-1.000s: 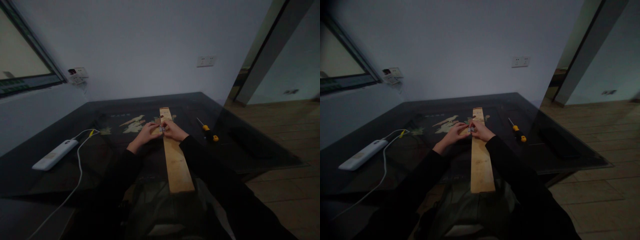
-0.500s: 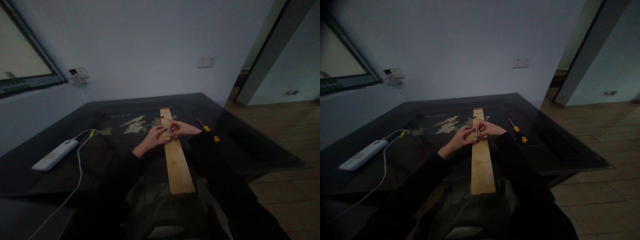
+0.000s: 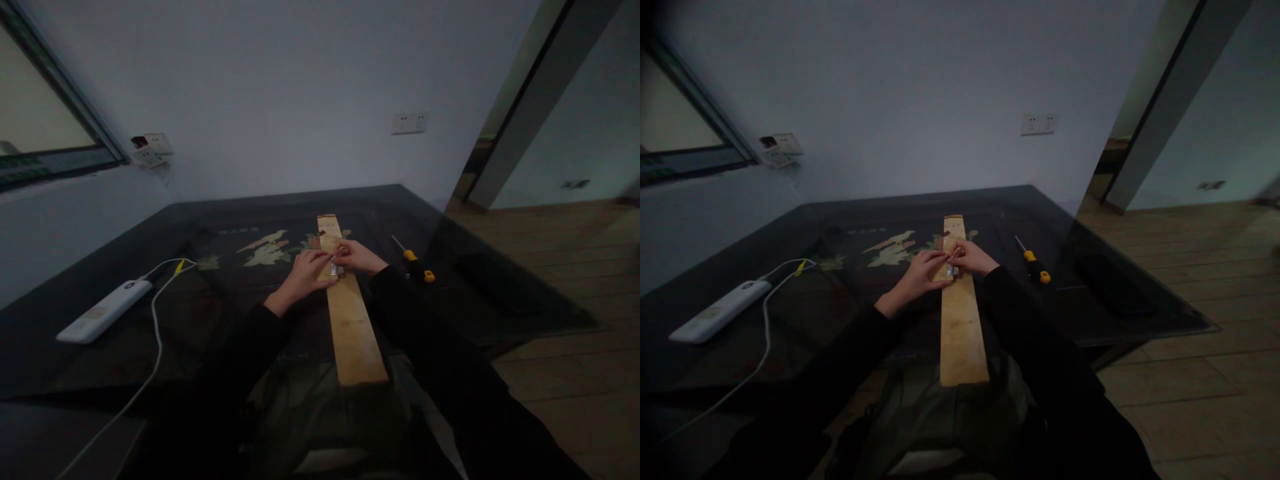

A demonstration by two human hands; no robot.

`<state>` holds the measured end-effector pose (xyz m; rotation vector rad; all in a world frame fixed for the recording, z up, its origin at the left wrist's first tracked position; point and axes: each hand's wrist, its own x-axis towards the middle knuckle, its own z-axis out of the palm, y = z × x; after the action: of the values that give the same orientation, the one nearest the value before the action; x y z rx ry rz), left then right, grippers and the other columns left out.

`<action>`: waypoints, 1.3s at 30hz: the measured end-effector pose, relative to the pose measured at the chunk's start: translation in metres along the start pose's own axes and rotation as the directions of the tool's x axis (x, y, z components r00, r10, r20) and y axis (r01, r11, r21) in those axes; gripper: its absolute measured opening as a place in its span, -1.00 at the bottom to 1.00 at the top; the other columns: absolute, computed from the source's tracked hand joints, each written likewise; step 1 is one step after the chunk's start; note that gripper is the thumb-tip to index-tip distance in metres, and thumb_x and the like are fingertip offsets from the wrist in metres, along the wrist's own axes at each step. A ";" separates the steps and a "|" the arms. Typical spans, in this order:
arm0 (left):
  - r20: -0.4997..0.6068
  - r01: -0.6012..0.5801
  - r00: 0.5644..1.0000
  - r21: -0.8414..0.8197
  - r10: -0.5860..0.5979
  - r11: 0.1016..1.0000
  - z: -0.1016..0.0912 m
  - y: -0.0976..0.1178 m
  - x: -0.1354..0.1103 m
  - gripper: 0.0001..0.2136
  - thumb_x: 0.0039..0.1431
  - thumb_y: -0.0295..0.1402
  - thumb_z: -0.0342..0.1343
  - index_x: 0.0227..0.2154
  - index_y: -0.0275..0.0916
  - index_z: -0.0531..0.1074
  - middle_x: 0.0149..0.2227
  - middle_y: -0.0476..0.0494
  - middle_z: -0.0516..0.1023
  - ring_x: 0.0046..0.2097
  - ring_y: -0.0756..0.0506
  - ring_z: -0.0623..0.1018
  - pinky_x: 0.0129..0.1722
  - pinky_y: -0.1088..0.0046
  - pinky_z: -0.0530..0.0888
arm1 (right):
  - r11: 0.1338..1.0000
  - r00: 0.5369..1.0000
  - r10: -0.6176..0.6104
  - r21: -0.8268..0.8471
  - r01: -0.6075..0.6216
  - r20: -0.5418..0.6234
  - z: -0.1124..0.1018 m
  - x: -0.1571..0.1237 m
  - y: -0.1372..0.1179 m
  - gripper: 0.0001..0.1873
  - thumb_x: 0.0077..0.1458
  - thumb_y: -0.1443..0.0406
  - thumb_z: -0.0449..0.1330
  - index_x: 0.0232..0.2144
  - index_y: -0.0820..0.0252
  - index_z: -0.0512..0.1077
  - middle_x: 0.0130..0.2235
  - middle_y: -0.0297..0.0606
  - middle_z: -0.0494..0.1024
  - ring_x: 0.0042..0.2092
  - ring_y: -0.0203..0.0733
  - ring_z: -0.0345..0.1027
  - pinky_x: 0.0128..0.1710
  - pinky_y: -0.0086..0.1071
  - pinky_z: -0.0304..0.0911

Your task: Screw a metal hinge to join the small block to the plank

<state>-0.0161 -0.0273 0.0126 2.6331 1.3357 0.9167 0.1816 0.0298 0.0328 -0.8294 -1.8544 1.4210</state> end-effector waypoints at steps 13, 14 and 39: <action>-0.001 0.012 1.000 0.002 -0.012 1.000 0.002 -0.005 0.001 -0.38 -0.01 -0.04 0.30 0.12 -0.14 0.37 0.10 -0.26 0.41 0.14 -0.29 0.35 0.13 0.08 0.29 | 0.998 0.999 -0.042 0.041 0.042 -0.018 0.002 -0.001 -0.004 -0.81 -0.12 0.41 0.30 -0.42 0.22 0.34 -0.45 -0.39 0.45 -0.38 -0.32 0.35 -0.32 -0.39 0.23; -0.003 0.017 1.000 -0.003 -0.017 1.000 0.002 -0.005 0.001 -0.37 -0.01 -0.04 0.31 0.11 -0.14 0.36 0.10 -0.26 0.41 0.14 -0.30 0.35 0.12 0.08 0.29 | 0.998 0.999 -0.049 0.036 0.050 -0.021 0.002 -0.001 -0.005 -0.81 -0.12 0.42 0.29 -0.42 0.22 0.35 -0.44 -0.39 0.45 -0.37 -0.32 0.35 -0.32 -0.40 0.23; -0.042 0.054 0.998 0.000 -0.054 0.999 -0.001 0.001 0.003 -0.38 -0.06 -0.14 0.35 0.08 -0.13 0.34 0.09 -0.24 0.39 0.13 -0.30 0.34 0.12 0.09 0.26 | 0.978 0.982 -0.189 -0.090 0.188 -0.010 0.005 -0.001 -0.010 -0.83 -0.09 0.33 0.30 -0.41 0.23 0.38 -0.44 -0.40 0.45 -0.40 -0.33 0.35 -0.34 -0.41 0.25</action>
<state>-0.0149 -0.0261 0.0154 2.5788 1.4090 0.9697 0.1772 0.0243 0.0415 -0.6862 -1.9384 1.2171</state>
